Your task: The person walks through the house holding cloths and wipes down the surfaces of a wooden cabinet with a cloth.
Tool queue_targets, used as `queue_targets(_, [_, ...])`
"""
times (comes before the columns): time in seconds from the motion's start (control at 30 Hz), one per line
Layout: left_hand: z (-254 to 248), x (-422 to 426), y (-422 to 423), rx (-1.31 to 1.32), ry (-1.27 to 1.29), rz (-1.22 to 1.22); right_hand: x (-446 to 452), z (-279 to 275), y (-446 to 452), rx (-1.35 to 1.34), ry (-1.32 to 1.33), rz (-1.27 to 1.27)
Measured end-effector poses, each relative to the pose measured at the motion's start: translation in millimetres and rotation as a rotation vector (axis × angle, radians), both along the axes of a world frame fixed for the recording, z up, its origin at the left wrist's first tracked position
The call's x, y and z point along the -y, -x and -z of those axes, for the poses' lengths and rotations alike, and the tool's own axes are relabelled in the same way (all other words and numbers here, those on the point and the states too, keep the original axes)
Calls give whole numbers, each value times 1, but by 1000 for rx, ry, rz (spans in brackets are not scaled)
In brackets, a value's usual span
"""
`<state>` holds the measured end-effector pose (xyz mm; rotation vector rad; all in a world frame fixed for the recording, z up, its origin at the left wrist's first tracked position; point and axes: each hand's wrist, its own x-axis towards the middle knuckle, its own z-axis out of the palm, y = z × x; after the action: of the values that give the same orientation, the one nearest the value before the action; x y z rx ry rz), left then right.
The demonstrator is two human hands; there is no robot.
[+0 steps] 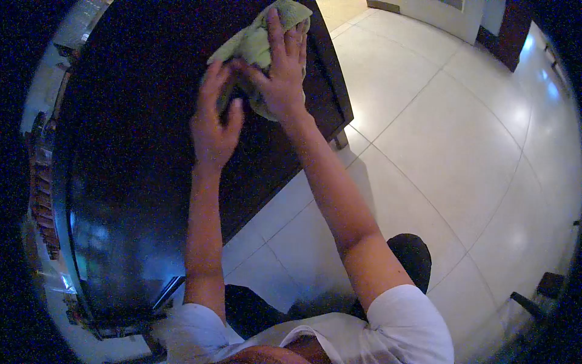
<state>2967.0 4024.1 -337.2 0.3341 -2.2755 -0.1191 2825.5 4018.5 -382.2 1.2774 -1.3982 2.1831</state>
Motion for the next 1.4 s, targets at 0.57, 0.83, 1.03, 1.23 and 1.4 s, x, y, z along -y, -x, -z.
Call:
queue_targets(0.57, [21,3,-76,206,664,-586,5,17,15,-138,-145,202])
queue_targets(0.83, [22,-6,-69,324,615,-707,-24,4,22,131,-34,-566])
queue_targets(1.03, [25,-1,-72,418,706,-776,-2,-12,-21,129,-105,82])
queue_targets(1.23, [28,2,-76,344,533,-711,-3,27,-104,-261,-213,285])
queue_targets(1.4, [27,-1,-77,397,556,-734,-13,29,-31,-448,-311,177])
